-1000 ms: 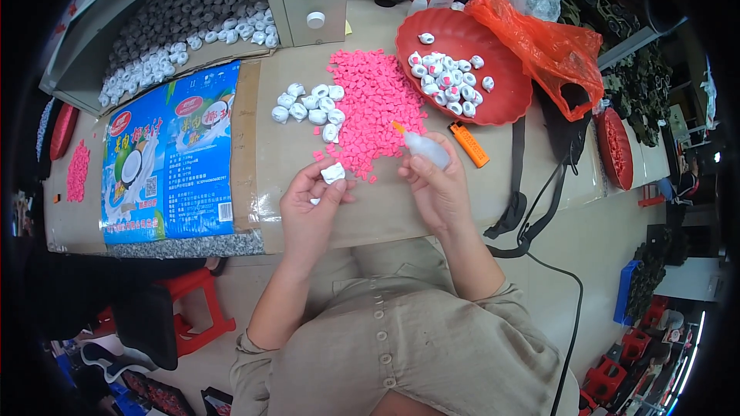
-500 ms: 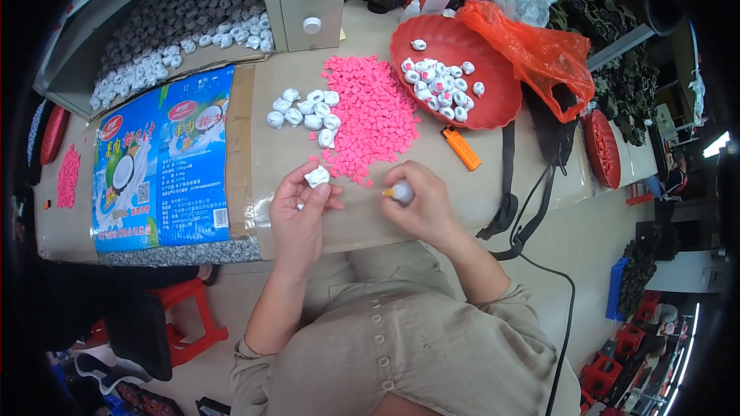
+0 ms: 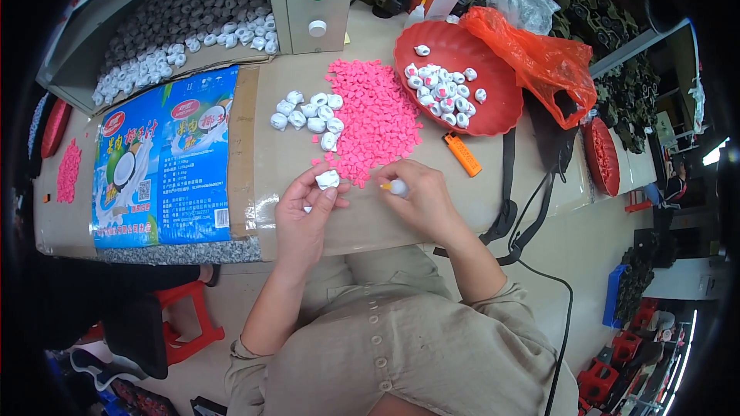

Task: The person applies glue from a glue bottle to small white and pink plastic components by hand to assemble them.

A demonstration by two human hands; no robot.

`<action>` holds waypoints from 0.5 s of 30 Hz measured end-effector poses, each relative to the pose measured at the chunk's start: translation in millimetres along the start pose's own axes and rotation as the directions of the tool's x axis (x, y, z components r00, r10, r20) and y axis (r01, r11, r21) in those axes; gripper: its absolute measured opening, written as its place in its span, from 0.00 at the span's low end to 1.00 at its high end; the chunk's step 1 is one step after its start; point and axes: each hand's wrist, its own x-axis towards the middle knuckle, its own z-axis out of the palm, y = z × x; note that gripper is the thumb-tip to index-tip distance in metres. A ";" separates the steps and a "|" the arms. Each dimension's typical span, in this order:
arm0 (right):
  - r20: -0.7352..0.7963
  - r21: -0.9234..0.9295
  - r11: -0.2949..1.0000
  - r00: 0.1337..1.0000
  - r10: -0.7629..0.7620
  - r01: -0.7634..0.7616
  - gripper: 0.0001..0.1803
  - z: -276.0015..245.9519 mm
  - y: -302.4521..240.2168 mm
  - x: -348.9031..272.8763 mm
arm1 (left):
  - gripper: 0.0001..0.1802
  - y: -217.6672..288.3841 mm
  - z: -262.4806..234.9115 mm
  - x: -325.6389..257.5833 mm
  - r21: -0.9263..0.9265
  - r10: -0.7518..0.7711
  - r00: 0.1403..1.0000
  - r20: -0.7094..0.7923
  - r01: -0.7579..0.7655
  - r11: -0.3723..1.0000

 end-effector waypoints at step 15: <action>0.265 0.857 0.342 0.898 0.351 -0.386 0.06 10.5 -7.7 -3.5 | 0.18 -8.6 12.7 1.3 0.241 -0.074 0.979 0.188 0.027 0.970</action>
